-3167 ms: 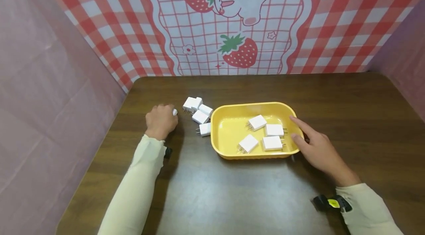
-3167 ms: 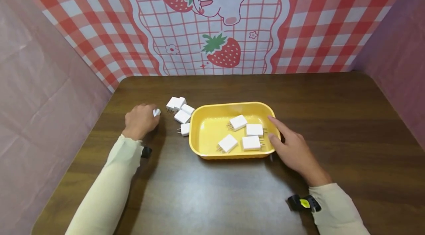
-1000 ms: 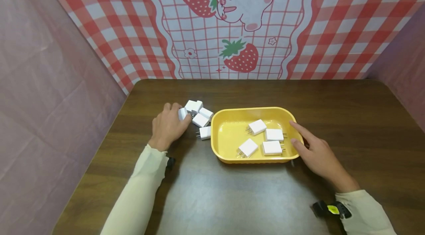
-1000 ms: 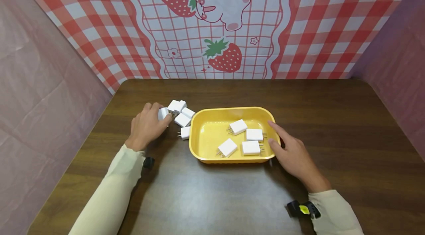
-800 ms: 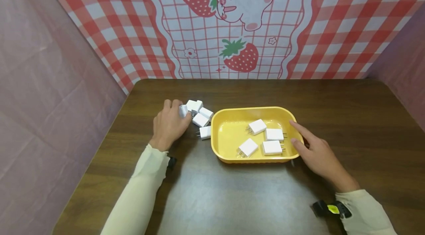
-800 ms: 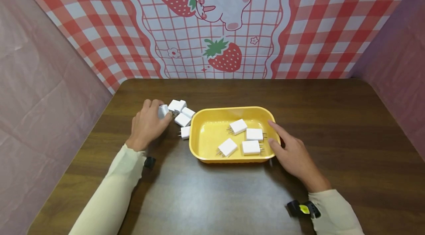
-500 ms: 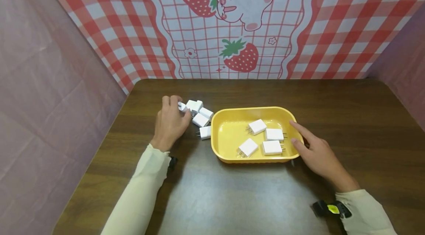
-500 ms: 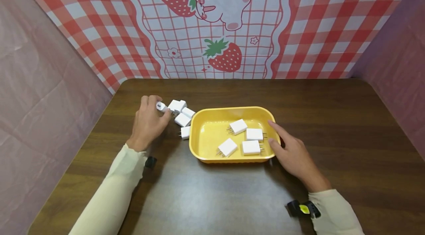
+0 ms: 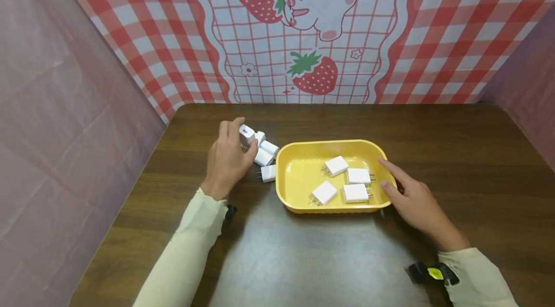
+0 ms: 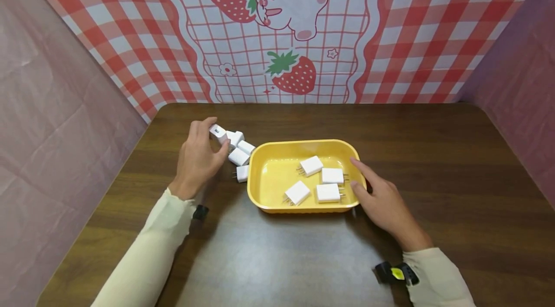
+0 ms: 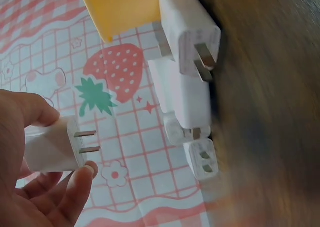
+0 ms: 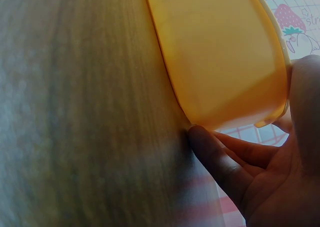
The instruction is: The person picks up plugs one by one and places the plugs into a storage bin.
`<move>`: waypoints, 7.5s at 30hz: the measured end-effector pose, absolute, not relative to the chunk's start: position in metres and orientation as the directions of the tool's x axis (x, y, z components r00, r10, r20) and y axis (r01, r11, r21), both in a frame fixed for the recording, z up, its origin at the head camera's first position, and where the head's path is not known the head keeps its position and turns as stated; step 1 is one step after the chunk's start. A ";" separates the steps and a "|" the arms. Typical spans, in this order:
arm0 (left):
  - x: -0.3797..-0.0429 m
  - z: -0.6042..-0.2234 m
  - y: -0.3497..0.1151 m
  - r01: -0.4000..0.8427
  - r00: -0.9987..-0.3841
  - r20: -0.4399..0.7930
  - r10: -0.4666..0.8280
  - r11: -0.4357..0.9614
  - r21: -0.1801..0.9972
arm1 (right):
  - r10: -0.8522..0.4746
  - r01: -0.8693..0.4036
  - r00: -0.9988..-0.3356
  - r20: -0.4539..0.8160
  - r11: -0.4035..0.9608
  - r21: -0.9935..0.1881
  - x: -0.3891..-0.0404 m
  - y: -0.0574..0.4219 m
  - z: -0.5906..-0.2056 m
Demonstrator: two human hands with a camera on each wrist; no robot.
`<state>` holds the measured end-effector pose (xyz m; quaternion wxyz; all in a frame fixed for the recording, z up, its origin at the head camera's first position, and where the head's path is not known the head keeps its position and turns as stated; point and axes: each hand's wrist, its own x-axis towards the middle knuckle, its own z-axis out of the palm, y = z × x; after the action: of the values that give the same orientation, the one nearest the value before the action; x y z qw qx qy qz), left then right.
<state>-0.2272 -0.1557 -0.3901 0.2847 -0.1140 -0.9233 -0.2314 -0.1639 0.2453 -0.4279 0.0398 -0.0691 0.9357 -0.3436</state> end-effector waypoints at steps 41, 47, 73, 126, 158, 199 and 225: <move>-0.215 -0.374 -0.080 0.601 -0.659 0.662 0.356 0.779 0.179 | -0.156 -0.097 -0.987 -0.035 0.756 -0.648 -0.165 0.245 -0.428; -0.215 -0.373 -0.071 0.660 -0.652 0.631 0.421 0.724 0.200 | -0.160 -0.121 -0.987 -0.001 0.750 -0.650 -0.164 0.246 -0.429; -0.213 -0.373 -0.039 0.651 -0.694 0.458 0.555 0.756 0.072 | -0.159 -0.114 -0.987 -0.012 0.758 -0.642 -0.162 0.245 -0.429; -0.224 -0.382 -0.032 0.499 -0.857 0.156 0.490 0.866 0.019 | -0.150 -0.082 -0.988 -0.050 0.757 -0.648 -0.163 0.244 -0.427; -0.257 -0.372 -0.118 0.301 -0.880 0.428 0.206 0.939 0.167 | -0.147 -0.086 -0.988 -0.039 0.753 -0.652 -0.163 0.246 -0.428; -0.284 -0.396 -0.140 0.070 -0.993 0.103 0.057 0.990 0.122 | -0.158 -0.111 -0.987 -0.012 0.743 -0.660 -0.162 0.245 -0.430; -0.257 -0.399 -0.153 0.037 -0.999 0.001 0.037 0.988 0.148 | -0.158 -0.103 -0.987 -0.024 0.746 -0.658 -0.163 0.246 -0.429</move>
<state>-0.2567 -0.1533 -0.3985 -0.0011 -0.0187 -0.9971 -0.0743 -0.1627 0.2456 -0.4295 0.0389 -0.0699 0.9334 -0.3497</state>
